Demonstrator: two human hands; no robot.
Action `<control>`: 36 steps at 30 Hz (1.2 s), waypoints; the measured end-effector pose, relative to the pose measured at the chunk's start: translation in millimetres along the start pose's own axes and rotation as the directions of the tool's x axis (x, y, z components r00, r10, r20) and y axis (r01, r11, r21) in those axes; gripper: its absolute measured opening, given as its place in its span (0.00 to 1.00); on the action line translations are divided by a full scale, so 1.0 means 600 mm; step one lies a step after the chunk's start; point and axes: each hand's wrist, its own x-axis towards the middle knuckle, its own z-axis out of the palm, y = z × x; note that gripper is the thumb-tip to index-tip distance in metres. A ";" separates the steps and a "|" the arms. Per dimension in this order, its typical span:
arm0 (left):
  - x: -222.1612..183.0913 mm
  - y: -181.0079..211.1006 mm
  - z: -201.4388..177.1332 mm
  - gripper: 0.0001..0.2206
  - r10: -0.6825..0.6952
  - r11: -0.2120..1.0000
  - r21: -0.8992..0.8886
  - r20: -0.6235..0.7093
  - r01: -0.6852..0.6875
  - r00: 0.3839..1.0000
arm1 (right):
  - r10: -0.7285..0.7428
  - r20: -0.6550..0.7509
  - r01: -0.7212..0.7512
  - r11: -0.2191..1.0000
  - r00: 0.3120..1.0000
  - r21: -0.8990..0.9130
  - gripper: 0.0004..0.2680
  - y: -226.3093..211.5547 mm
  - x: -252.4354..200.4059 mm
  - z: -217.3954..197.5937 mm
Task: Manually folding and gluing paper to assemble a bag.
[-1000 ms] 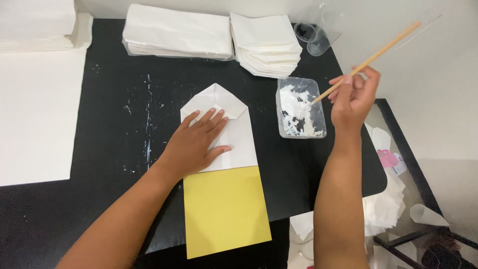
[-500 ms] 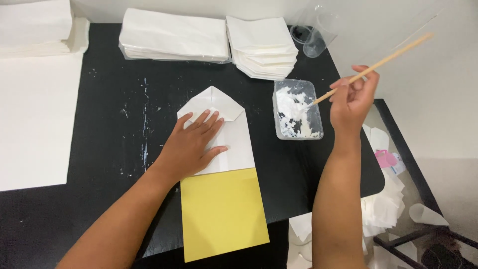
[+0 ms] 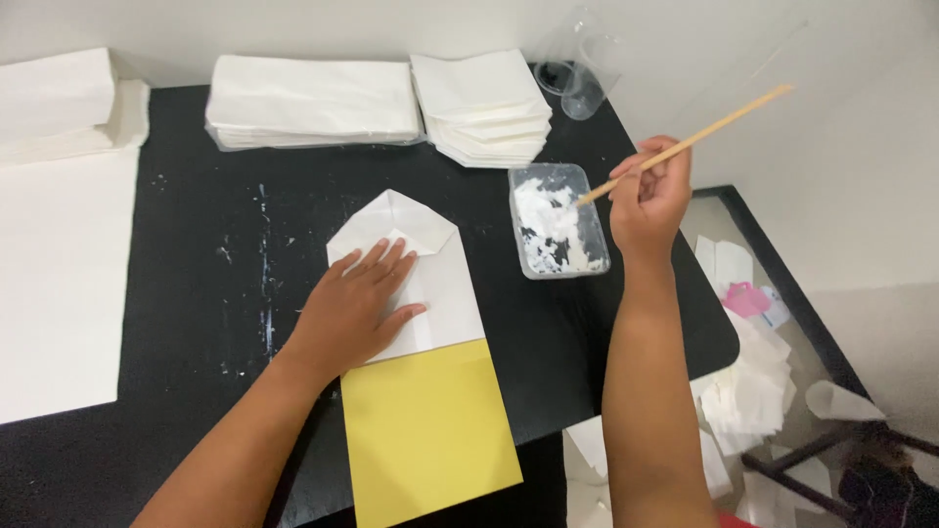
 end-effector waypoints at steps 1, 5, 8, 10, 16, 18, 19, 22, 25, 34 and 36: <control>-0.001 0.002 -0.001 0.30 0.007 1.000 -0.001 0.009 -0.007 1.000 | 0.009 -0.004 -0.009 1.000 1.000 -0.006 0.10 0.001 -0.003 -0.002; -0.001 0.006 -0.006 0.29 -0.026 0.999 -0.023 -0.007 0.026 1.000 | 0.035 0.018 -0.035 0.999 0.999 0.030 0.11 -0.016 0.001 0.009; 0.001 0.005 -0.005 0.29 -0.038 0.999 -0.014 0.003 0.038 0.999 | 0.058 0.041 -0.059 0.998 0.997 0.036 0.10 -0.010 -0.001 0.014; 0.003 0.006 -0.004 0.29 -0.042 0.999 -0.009 0.009 0.042 0.999 | 0.043 0.012 -0.044 0.998 0.999 0.038 0.10 -0.002 -0.001 0.011; 0.001 0.007 0.003 0.29 -0.059 0.998 0.010 -0.007 0.059 0.998 | 0.050 0.074 -0.055 0.996 0.996 0.066 0.11 -0.020 -0.007 0.031; 0.002 0.005 0.005 0.28 -0.053 0.998 0.019 -0.013 0.053 0.999 | 0.013 0.006 -0.013 0.997 1.000 0.081 0.09 -0.008 -0.005 0.032; 0.004 0.006 0.001 0.28 -0.052 0.998 0.022 -0.021 0.052 0.998 | 0.004 0.004 -0.005 0.997 1.000 0.082 0.09 -0.011 -0.001 0.029; 0.000 0.007 -0.001 0.28 -0.054 0.998 -0.046 -0.038 0.052 0.998 | 0.028 -0.033 -0.025 0.996 0.999 0.080 0.09 -0.016 -0.004 0.033; 0.001 0.005 0.000 0.28 -0.052 0.998 -0.045 -0.032 0.050 0.998 | 0.060 0.067 -0.066 0.992 0.996 0.107 0.08 -0.015 -0.005 0.041; -0.001 -0.005 0.008 0.27 -0.006 0.999 -0.053 -0.065 0.003 0.998 | 0.080 0.068 -0.090 0.984 0.994 0.153 0.07 -0.014 -0.008 0.042; -0.005 -0.004 0.007 0.25 -0.039 0.986 -0.164 -0.133 0.017 0.990 | 0.072 0.003 -0.072 0.992 0.997 0.102 0.08 -0.015 -0.007 0.038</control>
